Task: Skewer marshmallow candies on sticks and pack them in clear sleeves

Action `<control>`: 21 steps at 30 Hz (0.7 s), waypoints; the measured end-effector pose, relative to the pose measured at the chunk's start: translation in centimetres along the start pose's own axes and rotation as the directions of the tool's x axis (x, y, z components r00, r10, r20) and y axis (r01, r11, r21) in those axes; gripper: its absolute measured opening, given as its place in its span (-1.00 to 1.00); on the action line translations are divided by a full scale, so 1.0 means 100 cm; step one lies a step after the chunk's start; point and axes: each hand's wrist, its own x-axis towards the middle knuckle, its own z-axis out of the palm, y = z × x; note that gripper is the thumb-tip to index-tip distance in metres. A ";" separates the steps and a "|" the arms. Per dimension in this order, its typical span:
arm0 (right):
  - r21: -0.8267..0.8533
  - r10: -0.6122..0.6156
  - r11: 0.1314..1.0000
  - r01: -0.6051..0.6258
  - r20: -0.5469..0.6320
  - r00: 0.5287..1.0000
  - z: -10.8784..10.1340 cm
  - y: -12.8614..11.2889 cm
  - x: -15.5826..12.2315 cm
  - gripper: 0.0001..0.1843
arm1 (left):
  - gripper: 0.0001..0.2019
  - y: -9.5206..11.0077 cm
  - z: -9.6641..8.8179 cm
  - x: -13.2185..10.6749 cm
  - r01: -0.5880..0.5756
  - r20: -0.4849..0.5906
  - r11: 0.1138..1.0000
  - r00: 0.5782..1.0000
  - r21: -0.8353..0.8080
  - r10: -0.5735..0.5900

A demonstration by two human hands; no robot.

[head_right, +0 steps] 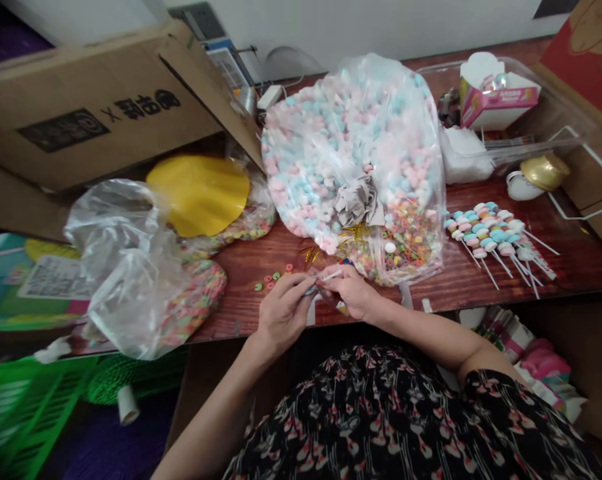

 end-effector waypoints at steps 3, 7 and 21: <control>0.021 0.262 0.963 -0.268 0.151 0.953 0.008 0.023 -0.006 -0.74 | -0.71 0.002 -0.024 -0.034 -0.019 0.054 0.994 0.998 0.109 0.014; -0.339 0.174 0.937 -0.083 0.247 0.953 0.000 0.032 -0.020 -0.91 | -0.81 -0.012 -0.091 -0.107 0.366 0.200 0.908 0.893 0.202 -0.404; -0.888 -0.260 0.236 0.395 0.334 0.906 -0.044 0.011 -0.049 -0.81 | -0.72 -0.005 0.037 0.006 -0.233 0.603 0.888 0.796 0.397 -0.061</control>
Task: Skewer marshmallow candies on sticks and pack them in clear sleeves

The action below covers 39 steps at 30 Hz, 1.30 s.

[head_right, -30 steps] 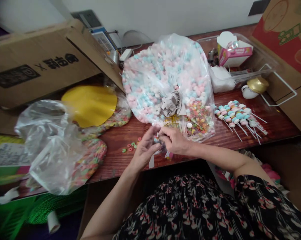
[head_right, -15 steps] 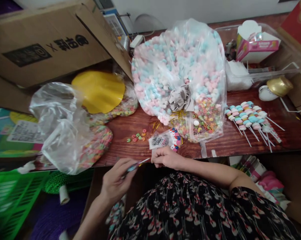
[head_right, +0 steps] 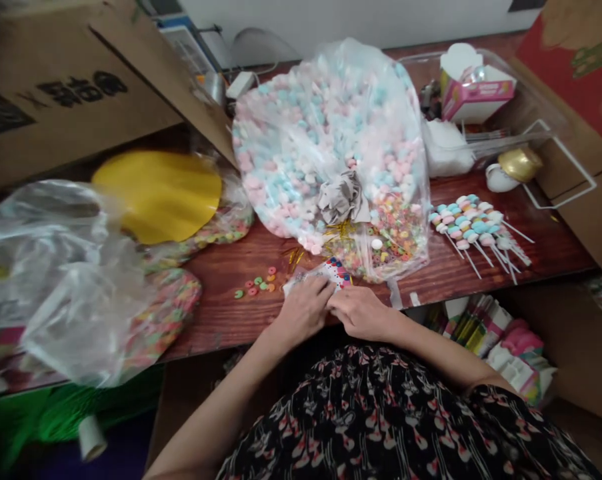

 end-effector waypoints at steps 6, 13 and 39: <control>0.010 0.204 0.978 -0.206 -0.185 0.961 -0.026 0.023 -0.042 -0.84 | -0.65 -0.024 0.034 0.001 -0.135 -0.169 0.988 0.975 0.069 0.145; -0.041 0.166 0.982 -0.182 -0.260 0.951 -0.019 0.021 -0.031 -0.82 | -0.52 -0.028 0.031 -0.005 -0.087 -0.180 0.995 0.979 0.038 0.093; -0.128 0.219 0.885 -0.449 -0.734 0.642 -0.072 0.056 -0.058 -0.81 | -0.88 -0.032 0.037 0.008 0.051 -0.485 0.998 0.872 -0.043 -0.065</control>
